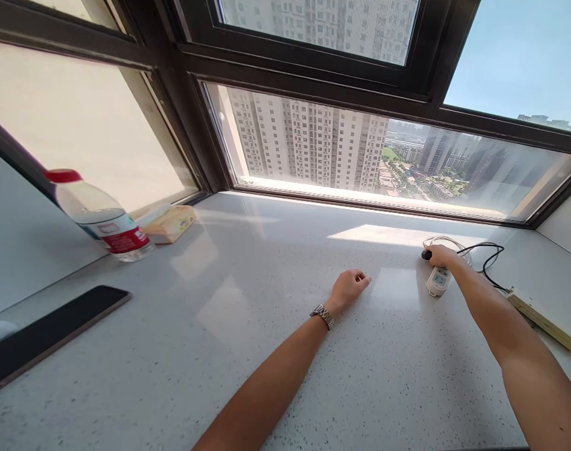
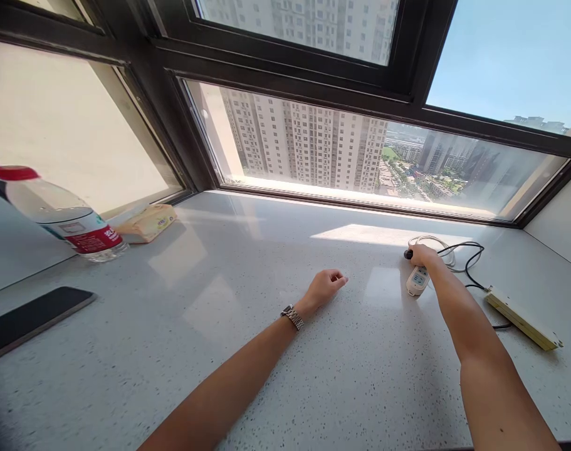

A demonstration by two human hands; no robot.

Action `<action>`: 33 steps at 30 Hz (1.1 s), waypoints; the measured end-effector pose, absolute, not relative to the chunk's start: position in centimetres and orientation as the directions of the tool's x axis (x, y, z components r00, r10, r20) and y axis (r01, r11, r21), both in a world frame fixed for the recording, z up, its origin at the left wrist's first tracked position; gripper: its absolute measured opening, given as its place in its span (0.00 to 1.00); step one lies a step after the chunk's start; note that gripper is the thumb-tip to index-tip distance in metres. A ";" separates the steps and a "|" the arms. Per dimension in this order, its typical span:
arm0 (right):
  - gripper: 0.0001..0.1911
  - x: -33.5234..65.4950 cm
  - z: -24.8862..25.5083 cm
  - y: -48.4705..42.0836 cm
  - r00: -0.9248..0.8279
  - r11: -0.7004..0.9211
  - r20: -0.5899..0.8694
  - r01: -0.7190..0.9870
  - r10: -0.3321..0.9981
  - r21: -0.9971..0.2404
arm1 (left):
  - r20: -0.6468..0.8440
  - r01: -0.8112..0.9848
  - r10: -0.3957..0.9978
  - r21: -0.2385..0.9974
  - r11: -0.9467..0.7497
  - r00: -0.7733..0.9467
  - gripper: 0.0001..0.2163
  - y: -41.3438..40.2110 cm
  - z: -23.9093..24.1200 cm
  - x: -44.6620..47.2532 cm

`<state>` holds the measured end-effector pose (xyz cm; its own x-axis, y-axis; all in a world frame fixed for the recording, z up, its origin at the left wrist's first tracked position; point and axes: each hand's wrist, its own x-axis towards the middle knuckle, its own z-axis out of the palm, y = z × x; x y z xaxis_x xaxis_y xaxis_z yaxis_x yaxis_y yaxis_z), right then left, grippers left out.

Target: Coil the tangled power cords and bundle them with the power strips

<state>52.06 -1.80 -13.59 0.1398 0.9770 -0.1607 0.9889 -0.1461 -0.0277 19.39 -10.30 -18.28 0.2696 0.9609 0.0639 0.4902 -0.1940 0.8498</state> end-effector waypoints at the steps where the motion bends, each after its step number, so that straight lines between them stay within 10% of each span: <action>1: 0.23 52.3 -13.3 -2.2 0.126 -0.132 -0.122 0.990 0.984 -0.042 | 0.064 0.488 0.962 0.851 -0.192 0.267 0.17 -10.3 -18.3 19.4; 8: 0.19 55.2 -7.6 -4.2 0.131 -0.050 0.287 0.961 0.949 -0.272 | 0.066 0.469 0.965 0.864 -0.182 0.253 0.16 -10.2 -18.3 19.5; 13: 0.17 55.3 -2.2 -5.9 0.403 0.358 0.726 0.673 0.557 -0.648 | 0.065 0.421 0.967 0.892 -0.168 0.248 0.17 -10.1 -18.4 19.4; 19: 0.19 49.9 1.9 -10.2 0.558 0.659 0.737 0.396 0.381 -0.640 | 0.180 0.265 0.950 0.932 -0.248 0.256 0.17 -10.4 -15.6 20.6; 26: 0.18 40.0 0.5 -14.8 0.175 0.594 0.696 0.404 0.696 -0.696 | 0.584 -0.311 0.743 0.809 -0.498 0.326 0.31 -14.1 -8.0 23.6; 33: 0.21 33.3 -2.0 -16.2 0.184 0.467 0.592 0.453 0.785 -0.760 | 0.526 -0.365 0.817 0.827 -0.428 0.235 0.24 -15.0 -7.5 23.6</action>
<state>33.34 -16.18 -1.99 0.1836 0.7850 0.5916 0.4527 0.4667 -0.7598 23.62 -14.98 -7.53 0.2348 0.8172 0.5264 -0.3646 -0.4279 0.8270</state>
